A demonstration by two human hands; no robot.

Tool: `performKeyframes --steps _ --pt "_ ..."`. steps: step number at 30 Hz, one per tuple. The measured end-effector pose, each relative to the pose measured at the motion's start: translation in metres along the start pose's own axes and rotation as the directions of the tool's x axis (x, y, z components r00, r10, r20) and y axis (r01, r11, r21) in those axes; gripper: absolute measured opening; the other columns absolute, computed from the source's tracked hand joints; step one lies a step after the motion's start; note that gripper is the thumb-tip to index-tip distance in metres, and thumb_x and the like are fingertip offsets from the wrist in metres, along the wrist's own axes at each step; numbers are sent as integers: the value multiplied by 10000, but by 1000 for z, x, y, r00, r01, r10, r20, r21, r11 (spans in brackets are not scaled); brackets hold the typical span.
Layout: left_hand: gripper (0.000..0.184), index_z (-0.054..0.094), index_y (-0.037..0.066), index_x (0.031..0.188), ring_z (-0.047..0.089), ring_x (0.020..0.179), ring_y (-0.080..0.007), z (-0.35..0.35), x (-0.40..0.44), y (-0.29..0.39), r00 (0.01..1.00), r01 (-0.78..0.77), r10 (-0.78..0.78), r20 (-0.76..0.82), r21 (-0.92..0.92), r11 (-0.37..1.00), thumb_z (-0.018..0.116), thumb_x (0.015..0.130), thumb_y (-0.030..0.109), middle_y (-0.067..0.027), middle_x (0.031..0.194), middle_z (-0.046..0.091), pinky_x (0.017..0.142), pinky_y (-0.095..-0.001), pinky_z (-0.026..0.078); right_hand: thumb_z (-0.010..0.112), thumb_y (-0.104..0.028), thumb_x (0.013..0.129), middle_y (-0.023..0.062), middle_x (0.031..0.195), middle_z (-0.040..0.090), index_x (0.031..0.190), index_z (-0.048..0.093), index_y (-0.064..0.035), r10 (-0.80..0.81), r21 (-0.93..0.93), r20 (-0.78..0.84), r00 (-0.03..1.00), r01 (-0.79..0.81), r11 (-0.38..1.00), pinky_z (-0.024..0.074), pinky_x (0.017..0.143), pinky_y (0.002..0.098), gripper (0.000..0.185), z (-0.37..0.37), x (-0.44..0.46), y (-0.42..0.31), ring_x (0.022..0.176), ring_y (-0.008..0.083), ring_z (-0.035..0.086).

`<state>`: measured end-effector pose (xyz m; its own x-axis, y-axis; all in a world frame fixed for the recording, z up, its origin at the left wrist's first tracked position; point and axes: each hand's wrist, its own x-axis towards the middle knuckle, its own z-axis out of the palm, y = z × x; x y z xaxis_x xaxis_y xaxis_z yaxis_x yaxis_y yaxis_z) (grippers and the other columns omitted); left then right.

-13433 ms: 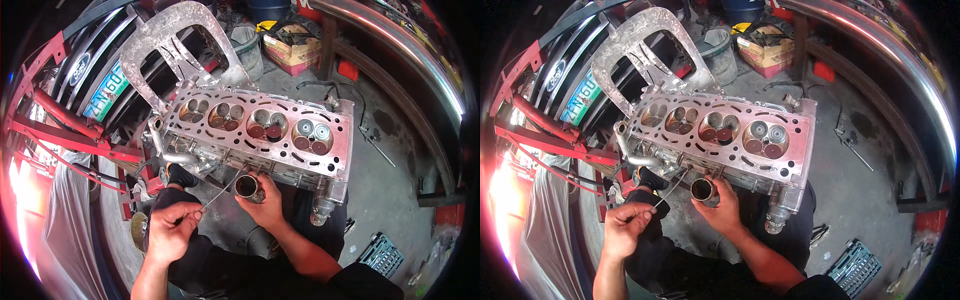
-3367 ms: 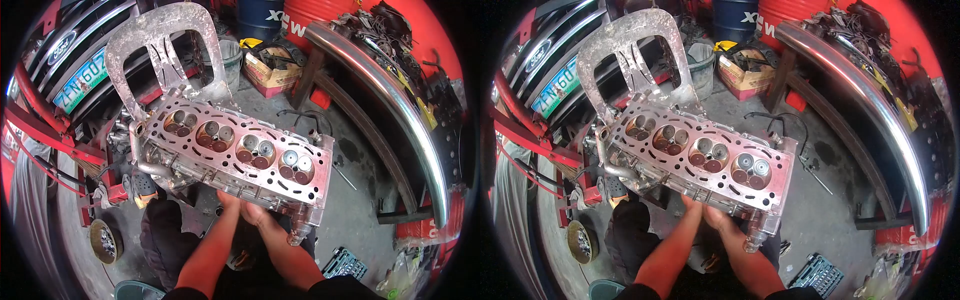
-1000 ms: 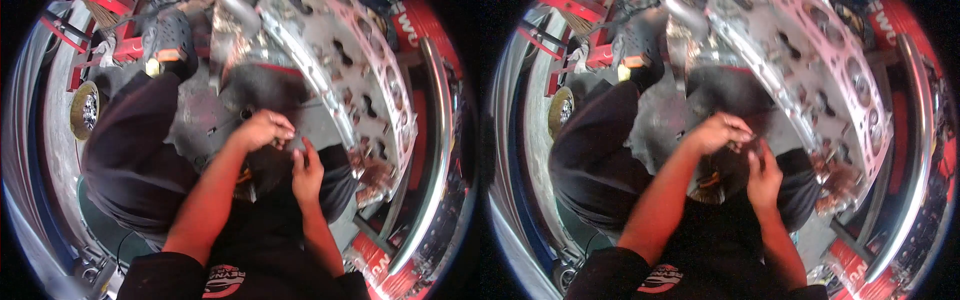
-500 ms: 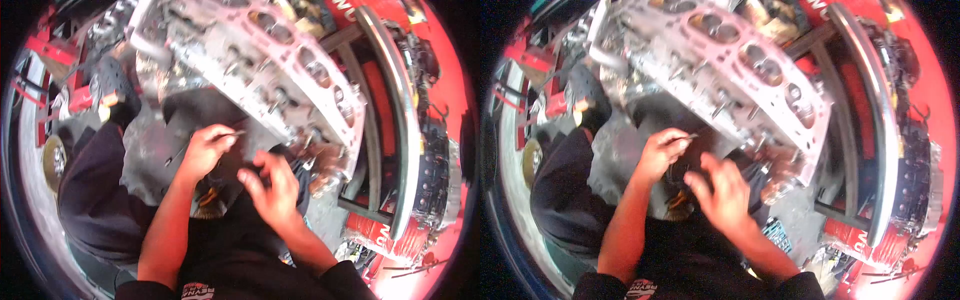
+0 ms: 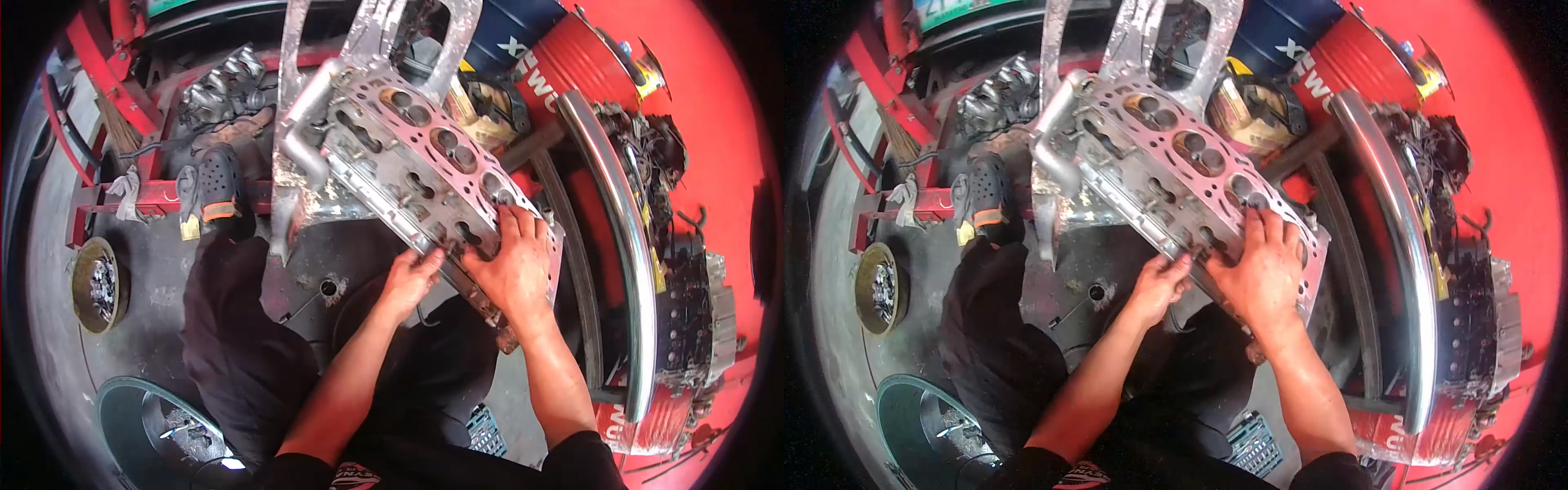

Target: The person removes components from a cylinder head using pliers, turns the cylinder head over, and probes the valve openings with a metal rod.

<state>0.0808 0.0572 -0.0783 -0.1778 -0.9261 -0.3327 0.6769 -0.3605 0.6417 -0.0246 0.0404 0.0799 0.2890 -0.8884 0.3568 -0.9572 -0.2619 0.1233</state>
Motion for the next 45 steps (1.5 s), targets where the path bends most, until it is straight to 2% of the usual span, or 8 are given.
performKeyframes --steps 14,17,20,24,32,37,44,45 --pt "204 621 19 927 494 555 -71 39 -1 29 974 -221 223 -47 39 974 689 896 209 16 698 553 474 -238 390 756 -251 757 238 1019 621 1105 602 56 -252 174 48 967 240 955 491 820 457 489 -26 68 22 932 407 605" --pt "193 628 -7 882 491 543 -77 49 7 42 965 -258 258 -36 14 966 679 902 178 4 690 563 489 -255 423 746 -209 771 291 990 642 1183 578 65 -294 244 264 919 231 942 509 798 414 522 -40 104 28 935 412 639" --pt "212 634 -30 843 530 504 -93 57 12 51 921 -383 389 -10 147 912 657 908 170 -36 654 576 457 -274 424 751 -227 762 271 925 653 1172 597 54 -273 336 358 893 150 930 514 713 388 521 -48 123 32 793 366 672" --pt "228 638 -24 837 532 470 -111 70 21 60 891 -451 453 -1 105 886 639 917 190 -41 543 557 454 -308 422 755 -178 789 144 845 694 1198 608 33 -226 430 409 884 32 902 507 686 304 483 -39 143 54 700 99 586" --pt "367 645 -37 719 615 503 -322 98 58 72 827 -502 561 -41 397 768 694 846 303 -186 553 596 541 -441 471 729 -223 837 82 946 691 1132 661 2 -232 484 556 798 -84 871 507 788 302 378 -25 189 100 853 118 613" --pt "278 647 -27 743 562 509 -117 100 57 83 906 -420 423 28 201 885 708 849 223 -82 613 615 482 -313 433 737 -311 838 97 949 689 1119 669 -9 -197 359 614 764 -48 932 490 801 320 418 -31 198 100 868 147 616" --pt "351 619 3 814 499 575 -59 75 45 79 910 -369 363 201 -10 929 704 870 340 -23 642 597 520 -258 391 672 -256 897 14 921 654 1133 633 15 -160 278 652 741 -38 960 461 772 273 362 -30 199 95 843 99 567" --pt "273 600 -21 905 579 646 -161 73 60 59 862 -497 482 160 75 864 674 871 239 -118 764 641 594 -319 449 689 -270 878 34 936 666 1136 642 11 -163 295 627 762 -38 955 467 776 279 384 -25 201 103 857 113 585"
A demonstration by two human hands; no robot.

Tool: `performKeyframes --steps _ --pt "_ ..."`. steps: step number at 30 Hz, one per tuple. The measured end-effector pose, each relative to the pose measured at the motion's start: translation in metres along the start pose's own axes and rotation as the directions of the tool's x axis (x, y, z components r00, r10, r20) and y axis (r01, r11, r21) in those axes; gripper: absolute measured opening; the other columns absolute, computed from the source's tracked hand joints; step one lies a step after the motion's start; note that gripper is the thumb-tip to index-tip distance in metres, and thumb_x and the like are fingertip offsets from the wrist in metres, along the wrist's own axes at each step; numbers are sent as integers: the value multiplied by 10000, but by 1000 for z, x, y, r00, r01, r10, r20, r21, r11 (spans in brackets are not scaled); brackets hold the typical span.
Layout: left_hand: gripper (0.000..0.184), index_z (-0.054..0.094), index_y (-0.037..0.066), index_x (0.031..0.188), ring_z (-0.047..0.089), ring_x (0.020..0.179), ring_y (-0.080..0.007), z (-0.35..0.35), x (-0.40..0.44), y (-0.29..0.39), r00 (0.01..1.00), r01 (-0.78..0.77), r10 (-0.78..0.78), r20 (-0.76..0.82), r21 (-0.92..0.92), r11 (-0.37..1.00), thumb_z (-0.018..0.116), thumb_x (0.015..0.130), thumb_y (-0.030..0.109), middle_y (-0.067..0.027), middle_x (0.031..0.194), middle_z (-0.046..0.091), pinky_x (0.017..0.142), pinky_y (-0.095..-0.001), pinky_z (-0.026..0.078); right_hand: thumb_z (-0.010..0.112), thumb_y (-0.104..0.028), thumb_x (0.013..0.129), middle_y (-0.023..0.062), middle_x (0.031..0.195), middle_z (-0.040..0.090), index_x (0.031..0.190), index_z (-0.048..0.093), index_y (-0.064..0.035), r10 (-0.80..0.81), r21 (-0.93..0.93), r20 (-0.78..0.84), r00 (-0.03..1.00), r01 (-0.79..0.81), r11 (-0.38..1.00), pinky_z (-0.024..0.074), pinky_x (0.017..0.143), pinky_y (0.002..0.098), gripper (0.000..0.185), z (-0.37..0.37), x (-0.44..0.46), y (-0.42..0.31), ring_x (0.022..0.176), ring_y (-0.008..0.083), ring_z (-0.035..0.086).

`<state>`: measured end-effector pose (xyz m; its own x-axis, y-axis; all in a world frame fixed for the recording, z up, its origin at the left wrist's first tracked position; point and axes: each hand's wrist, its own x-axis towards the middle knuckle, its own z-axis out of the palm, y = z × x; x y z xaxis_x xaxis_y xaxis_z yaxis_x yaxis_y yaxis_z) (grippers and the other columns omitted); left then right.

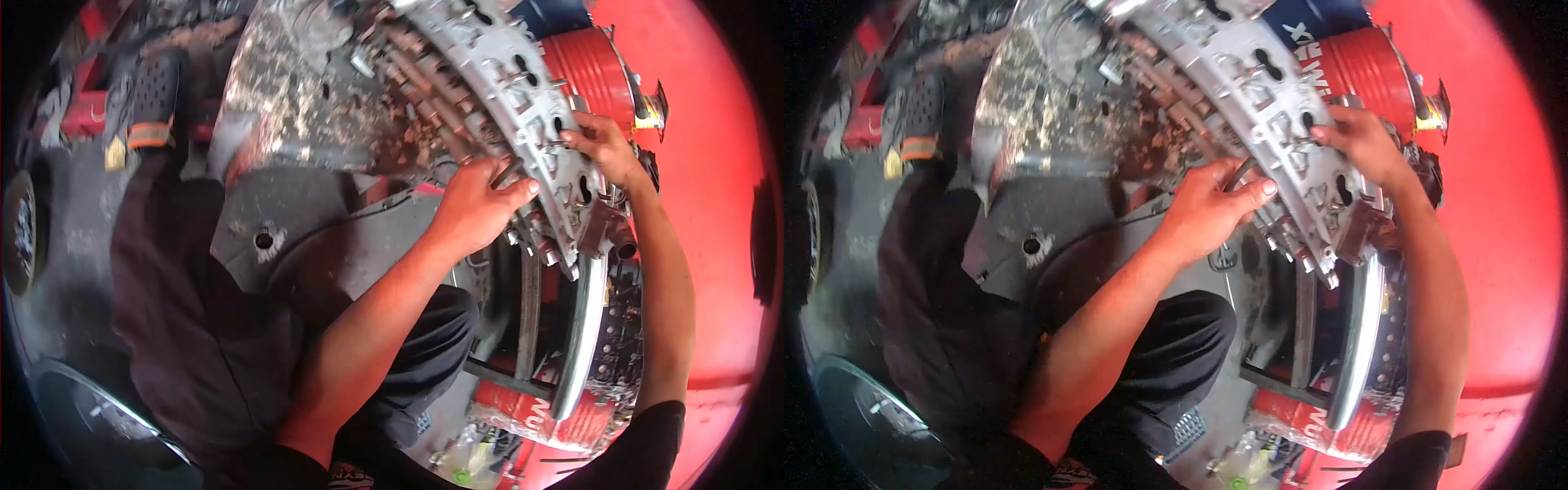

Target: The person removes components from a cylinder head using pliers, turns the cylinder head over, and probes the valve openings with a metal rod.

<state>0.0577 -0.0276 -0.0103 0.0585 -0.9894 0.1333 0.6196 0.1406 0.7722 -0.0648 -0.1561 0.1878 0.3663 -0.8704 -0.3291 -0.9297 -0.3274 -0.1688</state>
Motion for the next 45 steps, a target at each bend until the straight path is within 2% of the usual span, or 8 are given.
performKeyframes --steps 1,4,9,15,20,29,35,45 --pt "273 600 -21 905 579 646 -161 -2 -5 -8 999 17 -18 -31 -26 1000 674 871 239 -118 764 641 594 -319 449 706 -283 860 54 950 678 1138 651 7 -10 14 -23 1000 10 1000 473 781 286 406 -2 4 13 871 127 602" --pt "385 531 -77 1095 574 863 -484 -5 -26 -47 854 17 327 -406 649 761 534 712 -38 -296 903 597 815 -523 460 680 -233 876 41 963 664 1165 634 22 -11 -99 -58 998 5 995 456 794 266 389 -5 6 15 844 105 570" --pt "384 540 -43 1119 602 833 -438 -7 -49 -66 913 -18 236 -334 543 839 538 736 -72 -267 809 604 750 -516 466 619 -201 921 47 1062 664 1251 575 22 7 202 24 1000 -12 979 472 829 246 401 -11 14 35 911 108 609" --pt "182 551 31 1038 612 718 -454 37 -39 -46 926 -156 257 -278 338 928 584 859 34 -249 715 611 633 -527 461 613 -212 924 59 1108 647 1309 526 14 -14 212 24 1000 9 977 475 869 269 455 -19 21 54 946 121 611" --pt "128 627 12 989 642 740 -412 61 -19 -47 858 -215 239 -455 105 971 591 875 57 -238 767 639 639 -452 496 605 -235 932 56 1109 649 1310 528 4 -21 243 39 999 11 970 467 893 278 454 -20 20 56 956 123 608" --pt "85 616 -28 868 637 704 -409 76 0 -32 737 -141 157 -657 78 987 601 823 42 -244 716 623 617 -441 494 563 -152 943 44 1145 626 1305 506 35 -23 224 161 987 -14 974 474 913 284 411 -20 18 42 1008 117 592" --pt "90 595 -31 706 627 684 -427 65 -2 -24 810 -98 198 -552 205 974 597 773 29 -253 664 594 601 -471 482 598 -245 934 37 1090 649 1268 559 -1 -41 219 74 996 24 975 473 846 246 415 -10 15 43 930 91 600" --pt "94 530 8 826 609 557 -391 74 -12 -47 708 -183 373 -599 354 917 614 849 43 -199 587 567 500 -450 466 578 -248 932 47 1125 638 1290 541 4 -75 102 73 995 67 992 474 894 280 439 -24 20 46 959 126 608"
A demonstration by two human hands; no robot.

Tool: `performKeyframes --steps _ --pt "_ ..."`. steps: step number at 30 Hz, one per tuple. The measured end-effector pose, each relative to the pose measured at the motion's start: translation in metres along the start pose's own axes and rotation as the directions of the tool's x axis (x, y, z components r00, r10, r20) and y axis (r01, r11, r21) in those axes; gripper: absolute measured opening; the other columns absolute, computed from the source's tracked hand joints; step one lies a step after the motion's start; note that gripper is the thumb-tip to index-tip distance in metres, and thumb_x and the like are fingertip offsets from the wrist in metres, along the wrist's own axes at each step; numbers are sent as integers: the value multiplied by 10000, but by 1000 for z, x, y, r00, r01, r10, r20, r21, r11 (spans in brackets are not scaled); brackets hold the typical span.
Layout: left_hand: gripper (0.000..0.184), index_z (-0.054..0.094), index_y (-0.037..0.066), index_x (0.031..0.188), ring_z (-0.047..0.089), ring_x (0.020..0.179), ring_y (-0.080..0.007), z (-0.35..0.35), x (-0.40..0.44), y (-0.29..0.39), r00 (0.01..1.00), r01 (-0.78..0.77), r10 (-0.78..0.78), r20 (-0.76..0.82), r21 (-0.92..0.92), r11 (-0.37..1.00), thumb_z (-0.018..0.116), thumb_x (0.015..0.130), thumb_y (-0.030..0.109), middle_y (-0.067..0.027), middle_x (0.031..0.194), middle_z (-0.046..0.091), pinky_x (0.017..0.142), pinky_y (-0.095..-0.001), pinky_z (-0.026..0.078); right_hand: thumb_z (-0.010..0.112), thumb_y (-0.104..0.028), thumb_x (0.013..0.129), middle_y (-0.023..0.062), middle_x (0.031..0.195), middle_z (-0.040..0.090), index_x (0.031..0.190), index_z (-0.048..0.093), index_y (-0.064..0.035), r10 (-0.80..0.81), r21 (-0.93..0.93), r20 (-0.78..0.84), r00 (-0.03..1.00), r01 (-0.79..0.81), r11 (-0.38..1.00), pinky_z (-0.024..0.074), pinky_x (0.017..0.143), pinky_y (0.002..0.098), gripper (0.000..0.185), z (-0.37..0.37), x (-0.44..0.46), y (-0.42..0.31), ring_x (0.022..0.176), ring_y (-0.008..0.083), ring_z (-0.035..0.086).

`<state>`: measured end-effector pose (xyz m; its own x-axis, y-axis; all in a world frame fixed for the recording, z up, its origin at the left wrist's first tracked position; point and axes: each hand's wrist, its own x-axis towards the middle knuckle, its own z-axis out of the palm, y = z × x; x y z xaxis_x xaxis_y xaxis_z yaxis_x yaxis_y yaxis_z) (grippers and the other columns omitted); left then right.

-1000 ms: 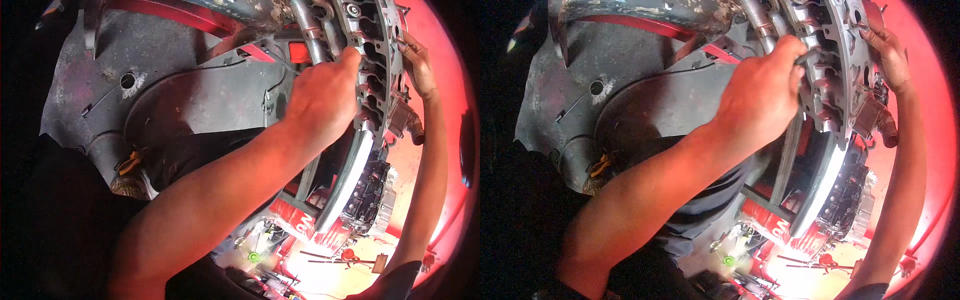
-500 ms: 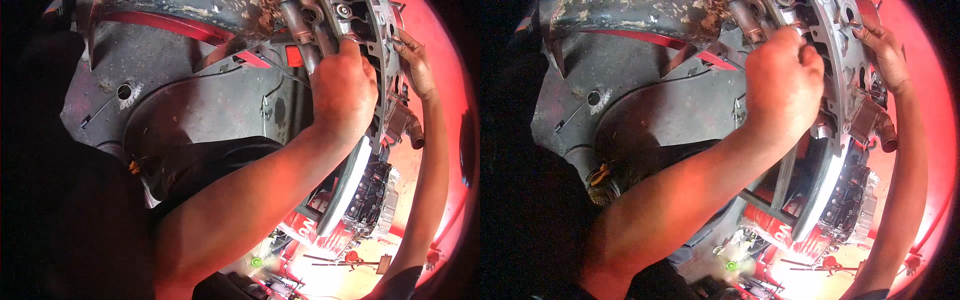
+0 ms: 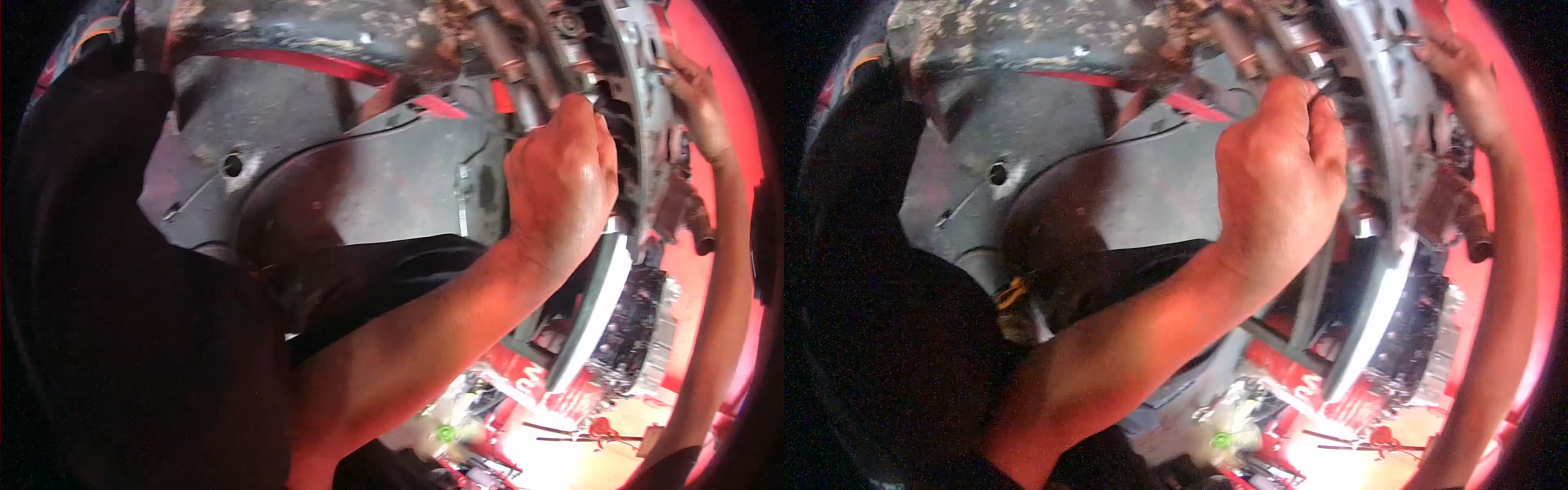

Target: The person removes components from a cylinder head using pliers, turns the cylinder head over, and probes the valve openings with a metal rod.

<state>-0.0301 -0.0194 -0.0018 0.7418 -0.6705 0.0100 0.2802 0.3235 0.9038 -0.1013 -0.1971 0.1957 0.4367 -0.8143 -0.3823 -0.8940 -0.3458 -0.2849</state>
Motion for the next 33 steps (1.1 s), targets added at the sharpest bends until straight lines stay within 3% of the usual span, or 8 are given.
performKeyframes --steps 3,6,7,10,11,16,18,33 --pt "69 549 5 895 627 627 -364 -31 -22 -27 996 77 -75 38 -42 996 602 851 5 -192 676 586 562 -441 478 581 -332 910 73 1117 647 1269 573 -24 -29 -100 -64 998 23 995 462 911 295 473 -15 13 39 950 137 611" --pt "112 567 4 940 610 787 -381 -71 -33 -56 987 -104 81 140 170 980 599 835 -16 -201 814 595 696 -445 481 645 -144 866 24 710 527 949 670 -35 52 -131 115 992 -37 991 353 539 287 139 25 -11 -57 613 128 437" --pt "142 574 2 959 568 884 -396 -86 -33 -57 969 -52 -6 246 229 972 600 822 -23 -197 903 584 793 -447 459 645 -123 860 6 713 523 930 671 -41 -59 -399 46 997 73 914 340 533 272 112 26 -8 -49 601 111 427" --pt "157 592 4 986 652 811 -335 -104 -24 -53 963 -119 54 263 240 963 616 832 -17 -192 910 634 726 -373 512 644 -102 852 -33 718 507 915 665 -44 -246 -473 -18 969 209 856 321 527 262 88 23 -14 -32 595 72 406" --pt "159 620 7 989 668 769 -293 -99 -24 -44 957 -88 12 290 251 964 641 832 -1 -180 912 649 678 -342 518 625 -205 876 25 910 570 1098 608 -26 -108 -452 -77 991 62 890 385 711 284 286 20 -14 -30 799 108 493" --pt "141 582 23 906 579 707 -355 -43 6 -6 957 -204 192 218 30 979 637 777 8 -155 738 557 639 -460 467 637 -283 908 9 958 665 1155 631 -7 36 79 -22 999 -34 996 454 799 239 370 27 -7 -18 857 85 590" --pt "148 656 14 977 668 743 -323 -27 15 -5 948 -264 254 194 31 964 656 830 34 -165 885 674 654 -371 528 630 -242 912 3 980 661 1168 619 4 57 25 -82 995 -55 998 453 802 236 356 26 -8 -18 863 85 588" --pt "90 616 -18 783 625 622 -413 27 4 2 990 101 -112 -83 -127 987 629 821 63 -235 625 592 542 -453 480 581 -177 939 41 1071 654 1252 555 11 46 197 2 999 -46 979 485 855 251 366 13 -1 -1 921 100 613"
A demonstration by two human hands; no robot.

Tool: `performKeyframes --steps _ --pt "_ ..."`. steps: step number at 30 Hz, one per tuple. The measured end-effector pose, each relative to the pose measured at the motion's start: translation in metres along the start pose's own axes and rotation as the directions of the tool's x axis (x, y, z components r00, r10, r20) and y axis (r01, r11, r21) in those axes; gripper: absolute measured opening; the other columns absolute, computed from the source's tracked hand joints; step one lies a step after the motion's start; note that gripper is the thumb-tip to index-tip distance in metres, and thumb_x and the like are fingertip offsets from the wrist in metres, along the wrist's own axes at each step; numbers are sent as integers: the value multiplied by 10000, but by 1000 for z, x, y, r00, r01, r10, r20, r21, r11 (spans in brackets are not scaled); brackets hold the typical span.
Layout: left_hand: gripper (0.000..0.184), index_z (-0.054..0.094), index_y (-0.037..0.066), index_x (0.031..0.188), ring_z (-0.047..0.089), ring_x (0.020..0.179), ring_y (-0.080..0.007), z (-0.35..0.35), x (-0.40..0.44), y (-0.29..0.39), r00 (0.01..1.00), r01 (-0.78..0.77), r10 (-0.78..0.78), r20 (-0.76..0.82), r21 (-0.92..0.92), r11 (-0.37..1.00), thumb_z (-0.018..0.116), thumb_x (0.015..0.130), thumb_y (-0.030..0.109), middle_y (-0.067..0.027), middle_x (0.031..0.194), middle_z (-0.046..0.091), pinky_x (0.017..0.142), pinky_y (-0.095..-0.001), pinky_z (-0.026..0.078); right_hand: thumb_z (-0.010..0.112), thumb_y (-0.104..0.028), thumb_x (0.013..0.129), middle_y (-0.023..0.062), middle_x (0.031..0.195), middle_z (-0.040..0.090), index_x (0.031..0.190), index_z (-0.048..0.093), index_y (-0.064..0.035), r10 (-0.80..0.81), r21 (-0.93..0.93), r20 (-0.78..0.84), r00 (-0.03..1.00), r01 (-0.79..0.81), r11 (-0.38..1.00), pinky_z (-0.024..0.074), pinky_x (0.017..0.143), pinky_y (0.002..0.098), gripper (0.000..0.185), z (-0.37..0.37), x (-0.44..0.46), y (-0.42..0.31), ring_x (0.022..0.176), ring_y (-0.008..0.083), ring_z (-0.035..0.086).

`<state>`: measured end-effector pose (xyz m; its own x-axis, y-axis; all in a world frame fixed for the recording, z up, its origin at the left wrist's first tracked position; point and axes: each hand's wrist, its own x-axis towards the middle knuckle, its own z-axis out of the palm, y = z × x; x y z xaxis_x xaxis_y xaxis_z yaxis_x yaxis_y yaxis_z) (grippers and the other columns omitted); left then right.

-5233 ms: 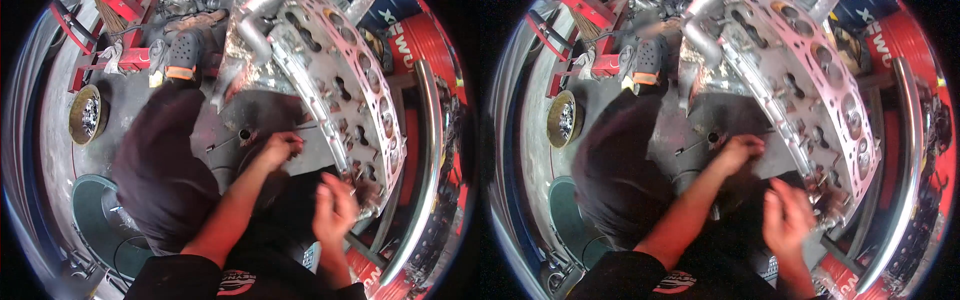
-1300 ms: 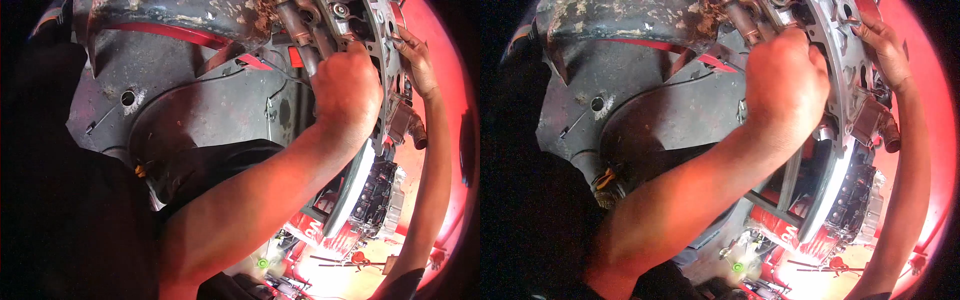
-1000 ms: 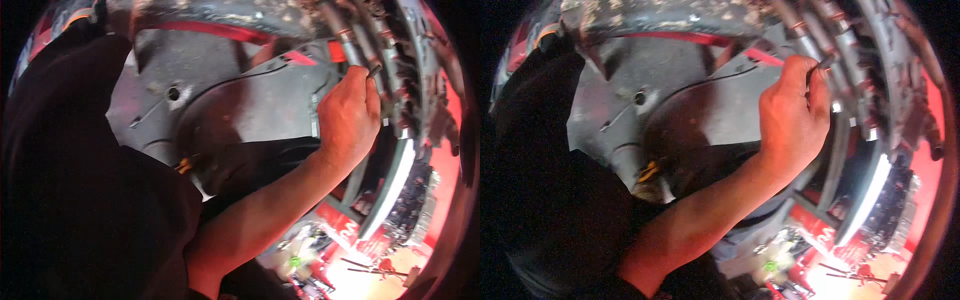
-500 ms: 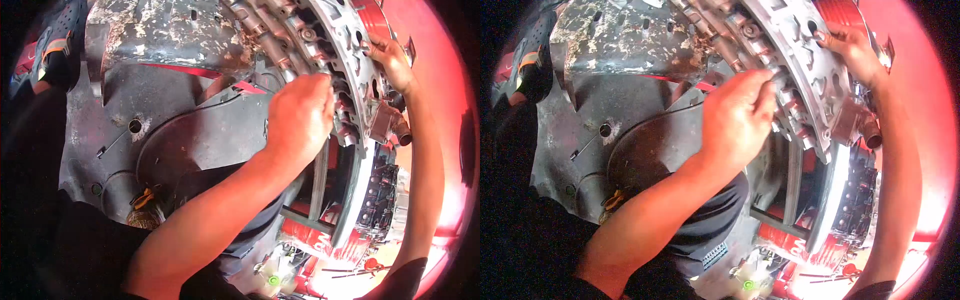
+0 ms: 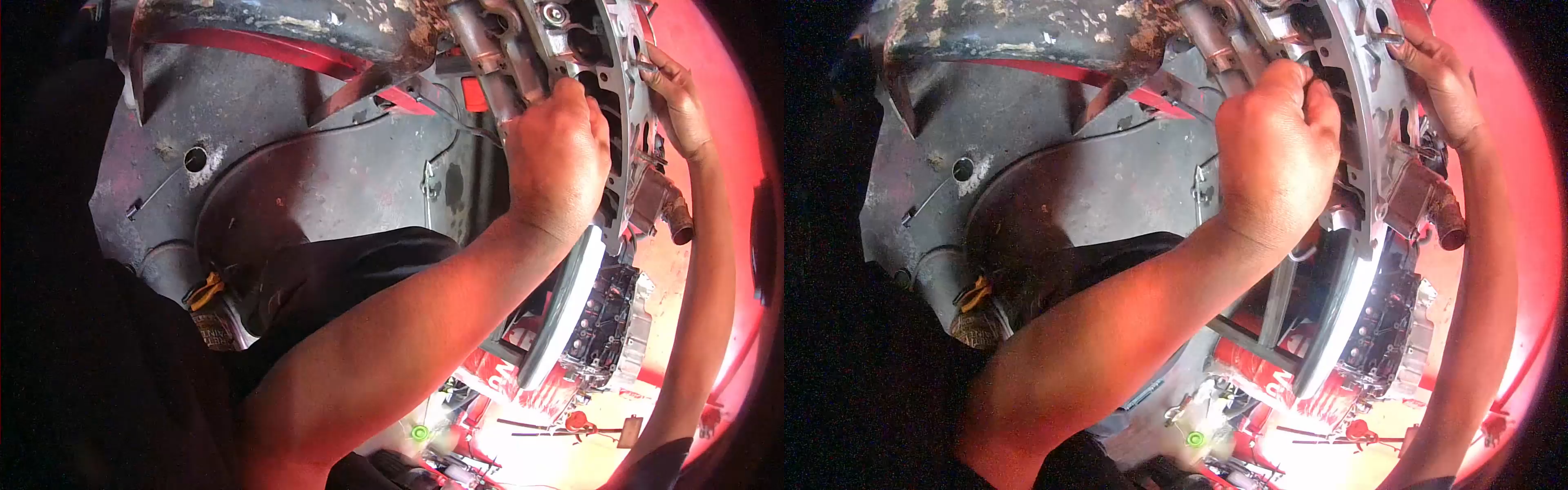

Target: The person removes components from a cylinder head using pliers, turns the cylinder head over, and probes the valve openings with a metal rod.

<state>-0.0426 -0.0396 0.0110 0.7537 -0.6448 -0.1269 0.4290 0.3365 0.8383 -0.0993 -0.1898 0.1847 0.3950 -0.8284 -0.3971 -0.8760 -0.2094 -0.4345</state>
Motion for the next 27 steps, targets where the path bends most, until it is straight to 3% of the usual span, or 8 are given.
performKeyframes --steps 2,7,10,12,15,18,27 --pt "95 605 -21 774 624 622 -415 0 0 3 1000 18 -18 -3 1 1000 623 823 59 -237 622 590 543 -455 478 565 -132 935 51 1162 627 1357 459 31 44 -17 71 996 -43 999 476 925 265 465 -10 3 3 999 116 610" --pt "102 573 -25 754 622 617 -419 6 -1 2 1000 17 -17 -17 -27 999 611 821 43 -237 616 585 541 -463 473 590 -189 934 51 1085 654 1287 532 14 -4 -19 6 1000 4 1000 491 856 251 411 1 0 1 922 109 621" --pt "103 545 -15 744 622 614 -413 8 -1 0 998 -39 39 -52 3 999 612 811 26 -223 599 579 545 -466 473 592 -184 932 54 1094 655 1300 522 15 -2 1 -27 1000 2 1000 500 846 248 424 3 -2 3 919 105 627" --pt "126 514 7 727 620 604 -406 5 1 -7 989 -149 149 22 20 989 619 796 4 -203 592 573 543 -467 473 593 -182 931 55 1098 656 1306 517 16 10 23 -69 998 -8 1000 505 840 246 431 2 -3 4 916 102 630" --pt "163 482 24 710 616 607 -395 7 1 -11 977 -213 209 48 95 972 627 775 -14 -183 609 569 548 -461 473 594 -182 931 60 1094 657 1307 514 19 2 -11 -38 999 -3 1000 509 831 246 434 3 -2 2 905 103 632" --pt "178 469 35 700 601 604 -375 8 3 -16 952 -306 305 21 51 951 628 723 -42 -160 617 553 547 -449 466 588 -179 933 56 1079 658 1304 514 22 0 -26 -25 1000 -1 1000 509 828 243 428 4 -2 3 897 102 632" --pt "209 441 40 686 577 589 -353 3 6 -22 924 -376 372 91 38 926 606 647 -83 -137 631 540 540 -430 448 584 -189 938 46 1039 660 1274 539 19 -22 -19 -36 999 22 1000 505 805 239 398 6 -2 -1 872 92 625"
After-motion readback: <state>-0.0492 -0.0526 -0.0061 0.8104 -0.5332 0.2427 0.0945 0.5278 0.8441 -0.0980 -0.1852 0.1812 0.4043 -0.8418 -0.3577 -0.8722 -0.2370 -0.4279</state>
